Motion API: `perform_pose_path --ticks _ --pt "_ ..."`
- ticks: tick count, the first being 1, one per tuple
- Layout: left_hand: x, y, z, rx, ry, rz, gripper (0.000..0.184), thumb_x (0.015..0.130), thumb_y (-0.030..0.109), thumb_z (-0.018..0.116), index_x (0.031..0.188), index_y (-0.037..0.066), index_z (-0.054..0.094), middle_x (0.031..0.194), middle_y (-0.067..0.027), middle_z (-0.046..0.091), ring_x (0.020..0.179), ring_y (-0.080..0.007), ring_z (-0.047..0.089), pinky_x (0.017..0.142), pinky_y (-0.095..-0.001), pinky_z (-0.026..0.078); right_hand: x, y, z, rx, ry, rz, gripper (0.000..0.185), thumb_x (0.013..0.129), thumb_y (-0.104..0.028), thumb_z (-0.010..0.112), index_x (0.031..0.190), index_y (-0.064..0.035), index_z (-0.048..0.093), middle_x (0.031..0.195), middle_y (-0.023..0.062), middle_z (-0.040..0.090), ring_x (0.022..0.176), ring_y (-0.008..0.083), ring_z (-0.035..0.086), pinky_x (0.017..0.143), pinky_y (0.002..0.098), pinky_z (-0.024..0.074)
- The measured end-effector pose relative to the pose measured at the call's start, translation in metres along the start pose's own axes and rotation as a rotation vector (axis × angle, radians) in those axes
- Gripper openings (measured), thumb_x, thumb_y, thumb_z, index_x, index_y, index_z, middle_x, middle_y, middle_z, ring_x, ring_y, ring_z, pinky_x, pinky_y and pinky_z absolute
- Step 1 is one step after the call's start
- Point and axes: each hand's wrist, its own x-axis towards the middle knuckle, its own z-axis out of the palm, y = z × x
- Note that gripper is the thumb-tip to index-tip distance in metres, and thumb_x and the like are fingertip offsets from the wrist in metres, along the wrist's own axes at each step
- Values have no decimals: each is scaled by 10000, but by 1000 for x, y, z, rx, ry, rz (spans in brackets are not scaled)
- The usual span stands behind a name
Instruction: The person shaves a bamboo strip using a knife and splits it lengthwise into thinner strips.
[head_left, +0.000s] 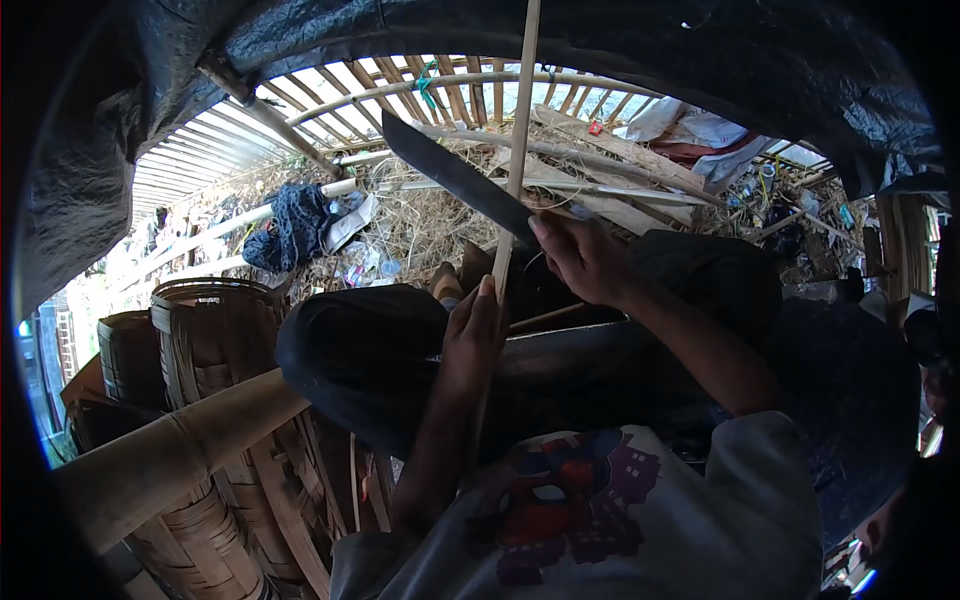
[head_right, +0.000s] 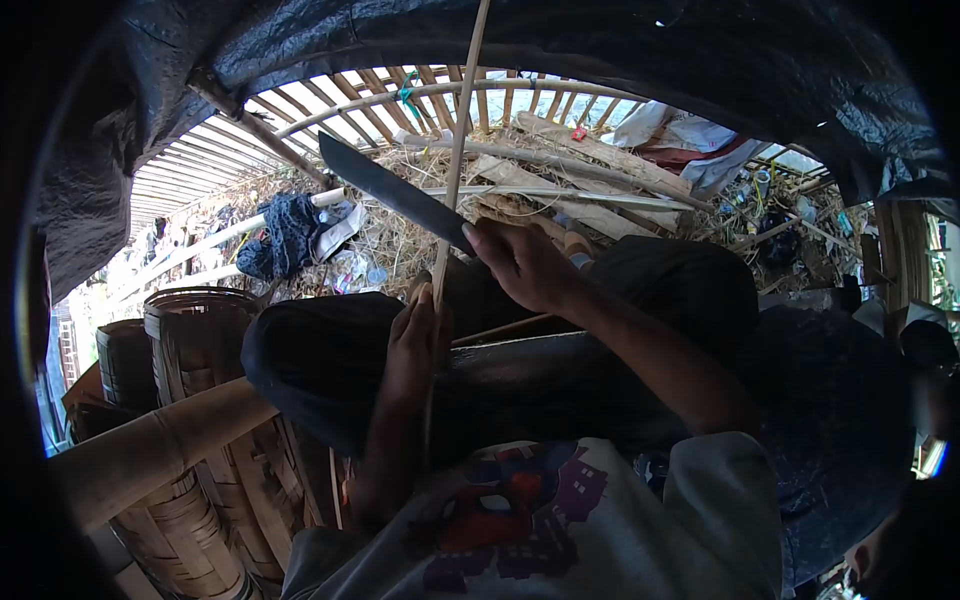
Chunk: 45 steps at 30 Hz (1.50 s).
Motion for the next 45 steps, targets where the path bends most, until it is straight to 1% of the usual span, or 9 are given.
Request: perform_pose_path --ticks 12,13,20,22,24,29,35,37,45 --pt "8 -5 -5 -20 27 -30 210 993 273 389 913 142 532 628 72 429 472 -14 355 408 -171 268 -3 1 10 19 -75 -162 315 968 -266 433 847 -2 556 581 125 508 528 243 532 559 370 409" --pt "7 -4 -3 -40 12 -29 221 991 269 402 937 112 546 618 83 400 485 -5 328 426 -173 239 -1 -4 3 29 -78 24 295 965 -251 441 867 3 556 590 122 500 552 243 539 569 370 408" --pt "5 1 -3 -41 28 -120 221 987 297 398 910 144 538 620 69 440 462 -22 381 406 -175 302 -6 9 15 116 -62 -84 313 972 -267 429 858 4 538 631 125 516 583 213 527 581 352 409" --pt "1 5 2 -41 39 -107 229 984 291 410 957 114 553 617 80 410 479 -16 348 424 -176 257 -7 4 15 191 -51 171 317 976 -266 421 872 8 543 627 142 533 589 194 540 586 356 417" --pt "2 7 4 -42 26 -78 249 981 284 422 1004 83 568 614 91 380 495 -10 314 442 -177 213 -16 12 26 74 -95 -168 327 982 -268 408 833 -5 533 574 102 516 553 163 518 560 337 412" --pt "1 6 1 -42 14 -79 254 984 283 414 1008 82 567 611 89 377 492 -7 321 436 -177 230 -11 9 19 190 -77 52 337 979 -278 412 812 -6 520 533 91 478 518 149 487 545 320 398" --pt "5 0 -4 -67 30 -105 246 986 277 406 1017 88 560 606 90 386 479 -9 317 427 -180 232 -16 8 25 172 -121 -135 347 984 -279 402 776 -18 497 528 21 449 496 121 454 534 309 391" --pt "2 3 -1 -39 51 -119 241 985 279 406 1010 95 559 603 91 387 471 -11 316 421 -183 228 -9 8 20 350 -74 144 333 980 -269 412 780 -17 498 553 43 471 510 127 460 540 320 396" --pt "3 4 -2 -5 20 -127 218 982 284 399 951 124 544 598 82 401 459 -16 345 405 -183 261 -14 16 26 225 -82 -54 314 974 -275 417 824 -23 528 563 63 472 512 133 458 542 326 388"
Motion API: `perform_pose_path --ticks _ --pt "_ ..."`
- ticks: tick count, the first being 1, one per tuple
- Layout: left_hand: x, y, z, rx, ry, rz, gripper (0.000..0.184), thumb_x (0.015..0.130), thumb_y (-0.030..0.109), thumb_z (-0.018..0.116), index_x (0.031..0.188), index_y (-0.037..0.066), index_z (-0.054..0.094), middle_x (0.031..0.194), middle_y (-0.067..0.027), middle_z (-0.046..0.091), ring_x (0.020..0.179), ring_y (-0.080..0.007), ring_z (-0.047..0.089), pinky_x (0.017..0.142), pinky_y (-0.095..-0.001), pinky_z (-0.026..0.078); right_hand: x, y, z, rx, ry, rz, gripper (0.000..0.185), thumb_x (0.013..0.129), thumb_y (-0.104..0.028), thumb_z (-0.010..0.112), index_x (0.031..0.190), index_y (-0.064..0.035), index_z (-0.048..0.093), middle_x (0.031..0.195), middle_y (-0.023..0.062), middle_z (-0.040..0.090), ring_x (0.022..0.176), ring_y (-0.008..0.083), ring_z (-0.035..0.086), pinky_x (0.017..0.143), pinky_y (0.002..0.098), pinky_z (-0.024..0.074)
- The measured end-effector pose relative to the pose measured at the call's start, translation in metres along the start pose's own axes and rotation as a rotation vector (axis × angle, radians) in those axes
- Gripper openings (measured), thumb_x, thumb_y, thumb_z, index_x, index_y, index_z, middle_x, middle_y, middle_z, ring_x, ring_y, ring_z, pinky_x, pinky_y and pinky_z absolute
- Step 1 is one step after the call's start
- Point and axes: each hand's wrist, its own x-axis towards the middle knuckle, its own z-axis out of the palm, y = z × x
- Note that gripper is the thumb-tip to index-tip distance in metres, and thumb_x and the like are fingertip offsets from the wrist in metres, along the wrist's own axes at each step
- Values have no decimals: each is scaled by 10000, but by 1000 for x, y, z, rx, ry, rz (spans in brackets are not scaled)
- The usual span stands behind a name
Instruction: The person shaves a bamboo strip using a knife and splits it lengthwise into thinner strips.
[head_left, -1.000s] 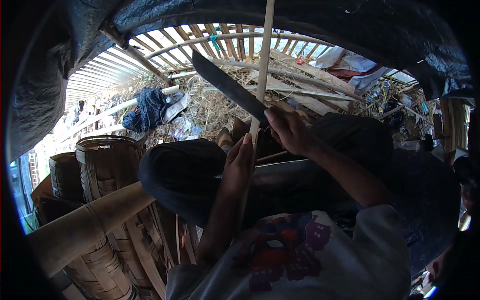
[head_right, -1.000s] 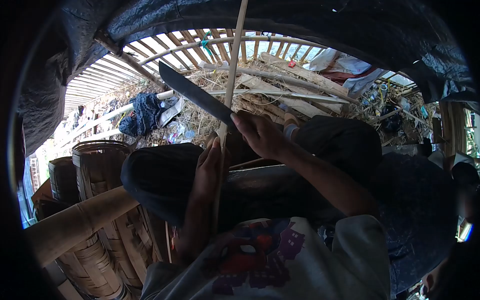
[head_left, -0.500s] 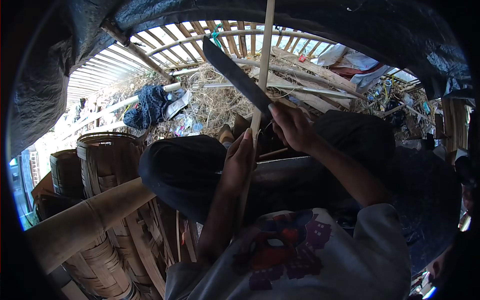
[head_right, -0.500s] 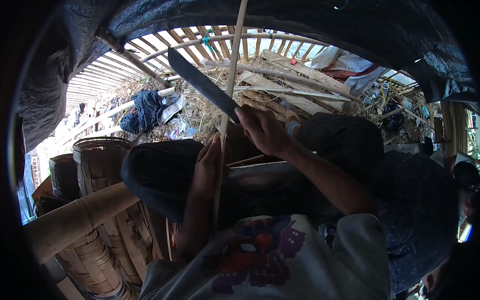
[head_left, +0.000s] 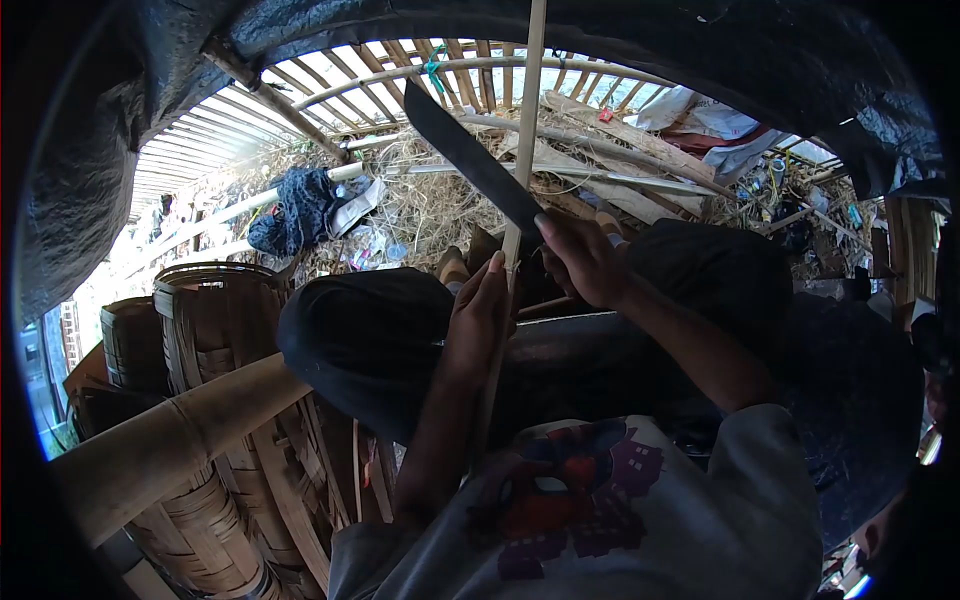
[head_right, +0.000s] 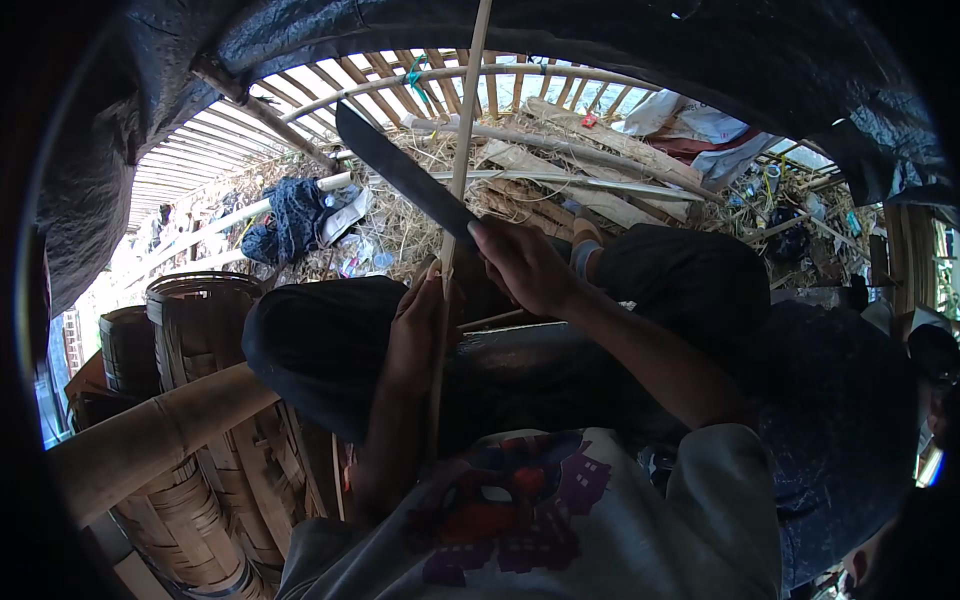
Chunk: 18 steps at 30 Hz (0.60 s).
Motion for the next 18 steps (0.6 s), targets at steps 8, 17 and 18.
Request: perform_pose_path --ticks 8,17,18 --pt "1 4 0 -20 29 -26 197 974 256 415 904 119 539 625 70 417 476 -25 371 437 -196 307 3 -7 -4 104 15 175 307 972 -281 415 906 -18 558 535 93 450 498 152 472 523 331 385" --pt "3 0 1 16 61 12 258 970 320 431 919 105 564 623 46 461 477 -36 404 413 -204 312 12 -5 -11 156 146 211 367 974 -353 410 786 -52 501 543 -12 459 407 70 455 406 247 364" --pt "4 0 2 14 56 13 258 970 320 431 919 105 564 623 46 461 477 -36 404 413 -204 312 13 -3 -12 308 161 207 324 953 -334 471 803 -50 514 531 -20 458 393 53 439 376 225 358"
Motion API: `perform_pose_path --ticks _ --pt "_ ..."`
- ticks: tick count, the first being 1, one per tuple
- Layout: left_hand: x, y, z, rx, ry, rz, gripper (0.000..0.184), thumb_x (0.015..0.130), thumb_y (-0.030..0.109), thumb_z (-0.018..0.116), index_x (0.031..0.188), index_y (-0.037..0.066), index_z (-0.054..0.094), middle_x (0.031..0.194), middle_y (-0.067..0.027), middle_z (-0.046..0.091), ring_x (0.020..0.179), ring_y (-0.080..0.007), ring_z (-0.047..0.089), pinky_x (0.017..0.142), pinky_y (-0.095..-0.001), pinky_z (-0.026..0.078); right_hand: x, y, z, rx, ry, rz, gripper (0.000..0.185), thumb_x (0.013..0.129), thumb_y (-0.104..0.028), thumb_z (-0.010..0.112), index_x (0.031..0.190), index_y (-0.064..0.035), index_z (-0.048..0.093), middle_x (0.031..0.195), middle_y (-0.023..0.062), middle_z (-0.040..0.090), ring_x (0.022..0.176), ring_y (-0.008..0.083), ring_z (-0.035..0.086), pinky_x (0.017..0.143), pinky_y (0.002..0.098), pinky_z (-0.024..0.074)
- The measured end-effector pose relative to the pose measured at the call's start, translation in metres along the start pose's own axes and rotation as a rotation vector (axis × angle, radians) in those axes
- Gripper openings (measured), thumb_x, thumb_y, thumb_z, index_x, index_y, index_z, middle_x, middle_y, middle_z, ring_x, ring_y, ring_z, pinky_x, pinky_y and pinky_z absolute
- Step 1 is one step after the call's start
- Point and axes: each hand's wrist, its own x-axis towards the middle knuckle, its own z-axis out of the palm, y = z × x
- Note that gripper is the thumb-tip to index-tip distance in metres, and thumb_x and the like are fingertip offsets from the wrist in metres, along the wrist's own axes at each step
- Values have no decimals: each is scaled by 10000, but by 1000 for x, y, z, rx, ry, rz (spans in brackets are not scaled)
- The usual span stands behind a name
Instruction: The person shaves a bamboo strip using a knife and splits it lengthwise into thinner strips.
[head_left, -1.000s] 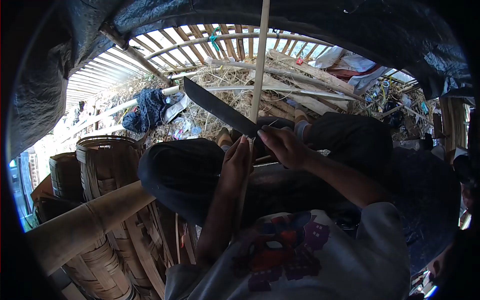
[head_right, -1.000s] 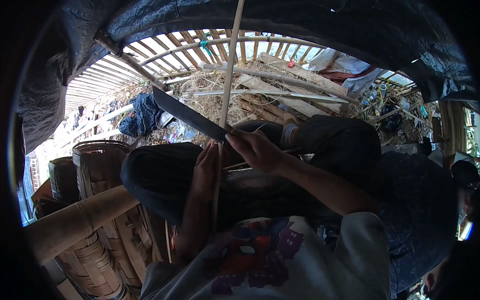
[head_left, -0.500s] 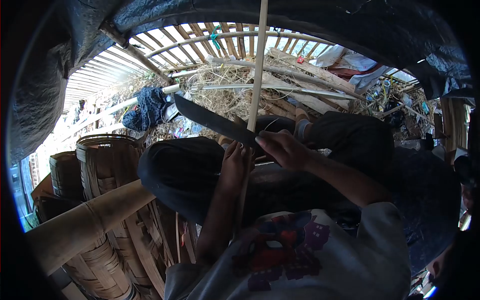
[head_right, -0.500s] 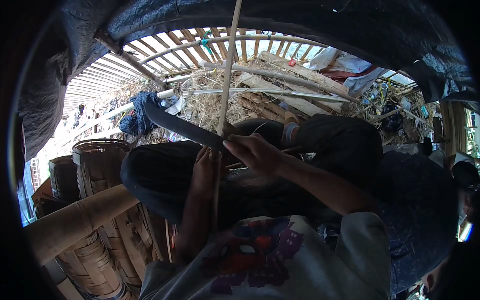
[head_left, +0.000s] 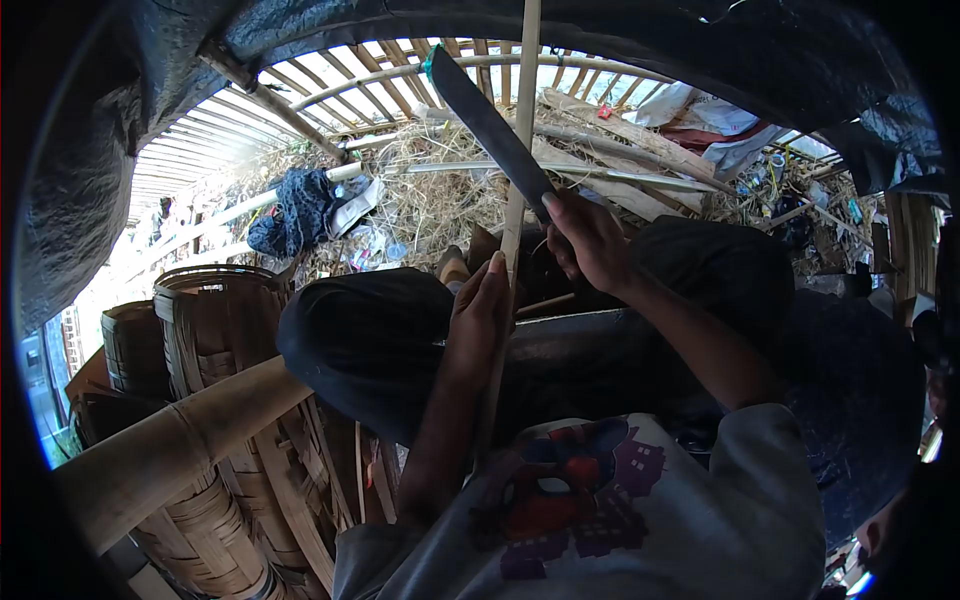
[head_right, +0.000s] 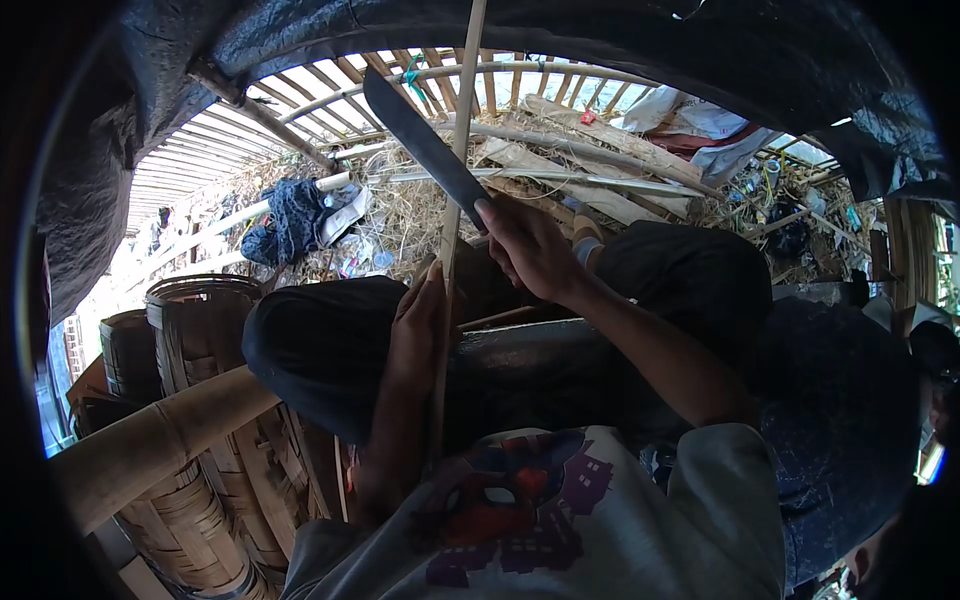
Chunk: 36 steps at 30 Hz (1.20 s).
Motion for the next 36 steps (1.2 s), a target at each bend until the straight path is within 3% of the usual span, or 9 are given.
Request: perform_pose_path --ticks 9,14,21,23,27,29,30,32,36 --pt "-4 -1 13 -72 19 23 204 978 239 460 909 71 555 680 85 388 589 -3 328 506 -187 256 4 -1 17 -8 28 -21 202 855 -195 655 829 -43 524 513 -29 455 394 48 438 377 218 350" --pt "2 -18 -3 113 -96 156 276 987 292 431 849 68 515 687 69 378 610 -21 318 530 -206 260 12 -15 15 -62 63 -59 196 865 -199 639 810 -45 531 511 -29 457 406 44 435 391 217 356" --pt "-52 -46 -35 506 -135 120 369 993 373 372 833 62 491 645 60 393 576 -20 338 492 -223 272 31 -26 -17 -10 266 -142 194 881 -212 597 846 -24 568 548 -16 486 422 58 472 394 240 390" --pt "-70 -45 -37 491 -156 -85 255 1010 275 357 925 75 490 698 52 419 599 -14 379 508 -175 312 32 -29 -18 -30 297 -157 200 879 -215 600 849 -20 570 548 -19 483 424 58 473 394 241 390" --pt "-83 -66 -53 428 -110 -126 238 1005 281 367 975 80 493 723 37 429 637 -34 416 558 -190 364 32 -31 -22 -106 336 -193 221 874 -230 613 854 -13 577 546 -26 475 428 55 474 390 238 384" --pt "-82 -89 -70 -436 -226 -117 234 999 256 384 1067 64 500 813 -7 499 737 -103 497 672 -234 425 32 -31 -24 -163 340 -253 252 882 -264 604 852 -16 572 543 -26 472 425 53 468 388 235 376" --pt "-81 -95 -78 -433 -225 -115 234 999 256 384 1067 64 500 813 -7 499 737 -103 497 672 -234 425 30 -30 -25 -224 347 -313 283 889 -299 596 850 -20 567 540 -27 468 422 50 461 385 233 367" --pt "-81 -102 -91 458 -47 105 259 985 293 416 1100 81 512 869 15 454 773 -65 418 694 -219 365 24 -31 -28 -149 289 -254 313 903 -332 571 851 -23 562 537 -27 466 419 52 452 386 235 361" --pt "-94 -105 -102 52 102 185 322 990 295 398 1208 79 494 889 1 463 794 -102 441 754 -248 401 2 -38 -27 -139 52 -111 370 947 -383 480 865 -29 556 527 -19 460 429 57 441 410 250 352"
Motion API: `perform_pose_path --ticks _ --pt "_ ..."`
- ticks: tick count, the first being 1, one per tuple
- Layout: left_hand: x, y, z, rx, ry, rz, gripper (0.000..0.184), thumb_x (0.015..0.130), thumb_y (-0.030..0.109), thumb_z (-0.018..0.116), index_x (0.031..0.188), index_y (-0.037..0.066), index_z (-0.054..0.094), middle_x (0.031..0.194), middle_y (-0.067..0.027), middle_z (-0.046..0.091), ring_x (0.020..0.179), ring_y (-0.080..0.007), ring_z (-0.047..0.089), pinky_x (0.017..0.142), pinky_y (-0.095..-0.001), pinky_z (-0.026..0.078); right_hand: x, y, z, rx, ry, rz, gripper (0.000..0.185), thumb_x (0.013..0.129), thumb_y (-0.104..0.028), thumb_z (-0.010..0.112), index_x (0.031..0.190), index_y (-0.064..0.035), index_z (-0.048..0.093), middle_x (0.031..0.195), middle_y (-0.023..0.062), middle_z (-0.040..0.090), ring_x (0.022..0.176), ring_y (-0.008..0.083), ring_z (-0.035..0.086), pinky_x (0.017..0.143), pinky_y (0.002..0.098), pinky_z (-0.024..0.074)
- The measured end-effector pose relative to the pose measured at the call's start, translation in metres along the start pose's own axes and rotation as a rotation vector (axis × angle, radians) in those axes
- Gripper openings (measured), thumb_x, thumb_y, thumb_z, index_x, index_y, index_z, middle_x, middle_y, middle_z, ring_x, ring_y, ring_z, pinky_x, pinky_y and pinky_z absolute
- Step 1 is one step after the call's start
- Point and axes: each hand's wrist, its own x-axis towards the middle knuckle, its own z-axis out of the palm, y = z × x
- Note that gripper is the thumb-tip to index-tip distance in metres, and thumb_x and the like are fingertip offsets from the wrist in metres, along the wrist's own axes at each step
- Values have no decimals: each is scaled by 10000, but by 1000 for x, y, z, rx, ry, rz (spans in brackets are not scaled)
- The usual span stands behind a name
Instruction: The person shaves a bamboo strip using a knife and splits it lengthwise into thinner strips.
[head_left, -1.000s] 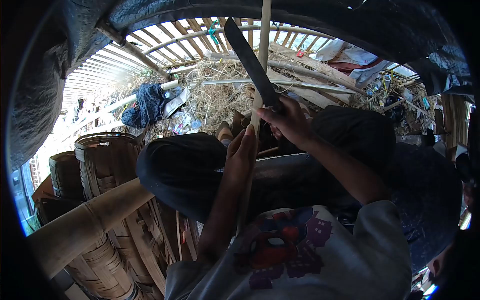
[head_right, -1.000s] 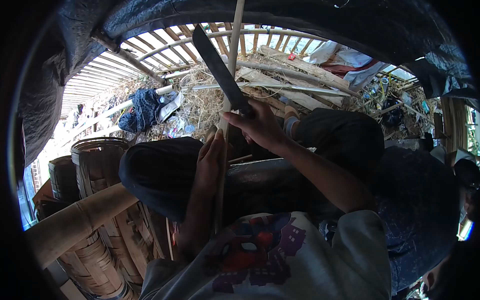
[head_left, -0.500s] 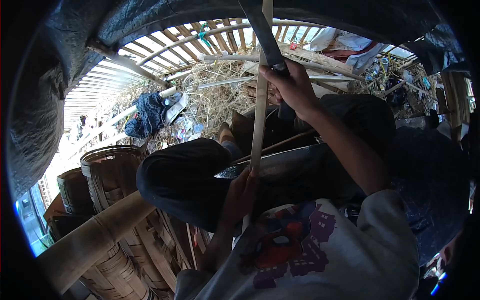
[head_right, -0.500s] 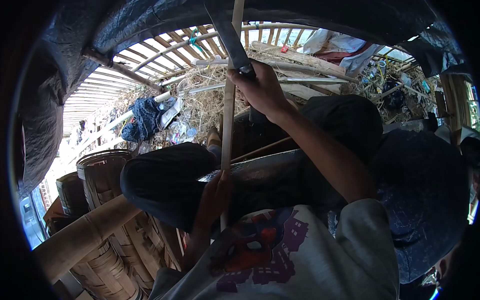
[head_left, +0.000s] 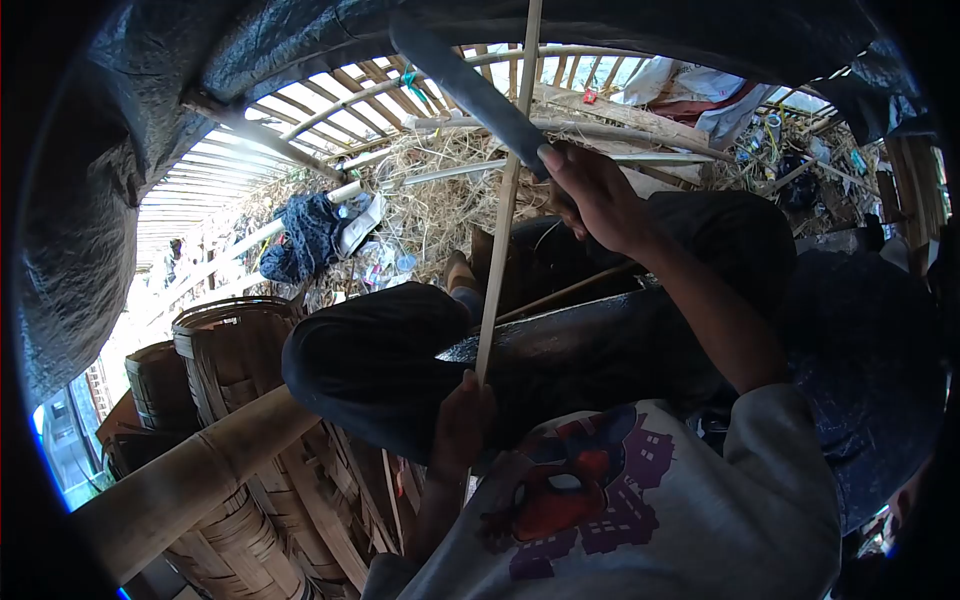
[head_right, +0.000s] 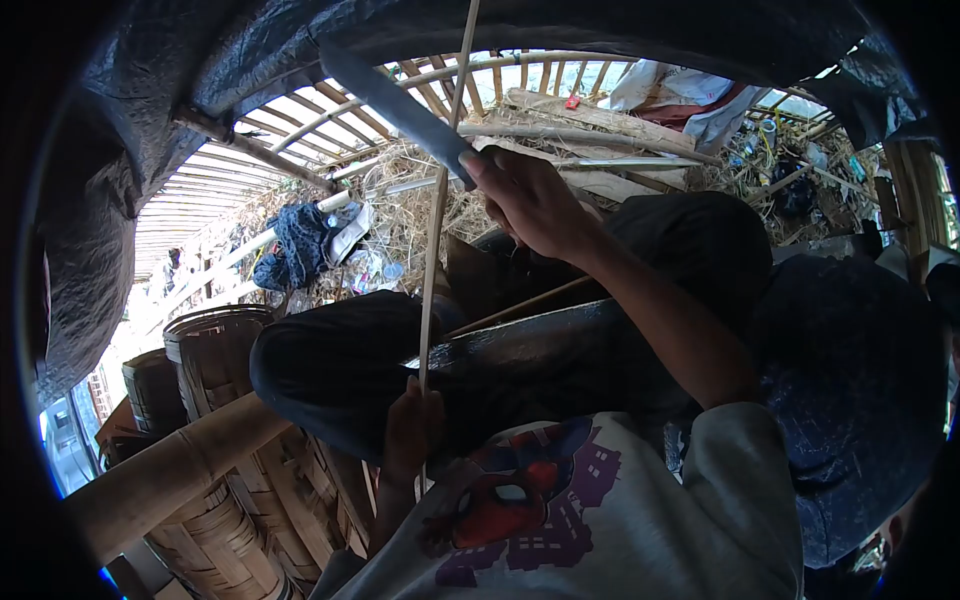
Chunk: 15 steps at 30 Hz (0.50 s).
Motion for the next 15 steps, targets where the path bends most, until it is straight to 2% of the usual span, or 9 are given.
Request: perform_pose_path --ticks 2,3,4,5,8,12,14,15 --pt "1 7 -16 -328 -282 -158 364 993 276 384 1293 80 451 990 -18 503 895 -129 474 834 -272 414 -7 -1 2 -55 -66 -30 359 956 -358 467 867 -23 562 524 -11 457 446 68 459 433 263 361" --pt "6 10 -19 -324 -277 -154 364 993 276 384 1293 80 451 990 -18 503 895 -129 474 834 -272 414 -9 0 5 -115 -127 -60 349 965 -333 454 869 -17 567 521 -2 454 462 79 478 456 277 369" --pt "13 12 -20 -472 -432 -167 366 992 271 386 1298 81 448 1038 -18 513 934 -133 479 857 -278 413 -11 0 8 -272 -123 -150 334 970 -290 444 859 -2 572 527 46 484 489 136 525 503 323 393" --pt "17 13 -20 -620 -588 -178 367 990 265 389 1304 82 445 1086 -18 523 974 -137 484 880 -284 412 -14 2 14 -268 -128 -153 334 970 -290 444 859 -2 572 527 46 484 489 136 525 503 323 393" --pt "25 -2 -23 -745 -562 -222 377 989 266 392 1317 86 431 1150 -21 518 1021 -149 489 900 -286 410 -29 5 25 -400 -424 -227 324 967 -269 429 878 4 579 583 135 543 542 262 580 564 385 422" --pt "30 -3 -27 -700 -583 -192 379 988 259 389 1316 72 424 1189 -37 508 1105 -173 480 937 -298 401 -18 17 22 -387 -327 -276 327 966 -280 425 881 -5 580 584 143 539 563 309 586 577 401 430" --pt "36 -13 -31 -544 -444 -109 348 990 210 384 1305 70 428 1245 -45 488 1199 -198 447 966 -317 394 -18 19 27 -302 -192 -199 330 967 -287 424 862 -10 569 577 152 533 570 336 580 576 407 434" --pt "40 0 -20 -544 -452 -109 348 990 210 384 1305 70 428 1245 -45 488 1199 -198 447 966 -317 394 -21 23 30 -307 -187 -201 330 967 -287 424 862 -10 569 577 152 533 570 336 580 576 407 434"
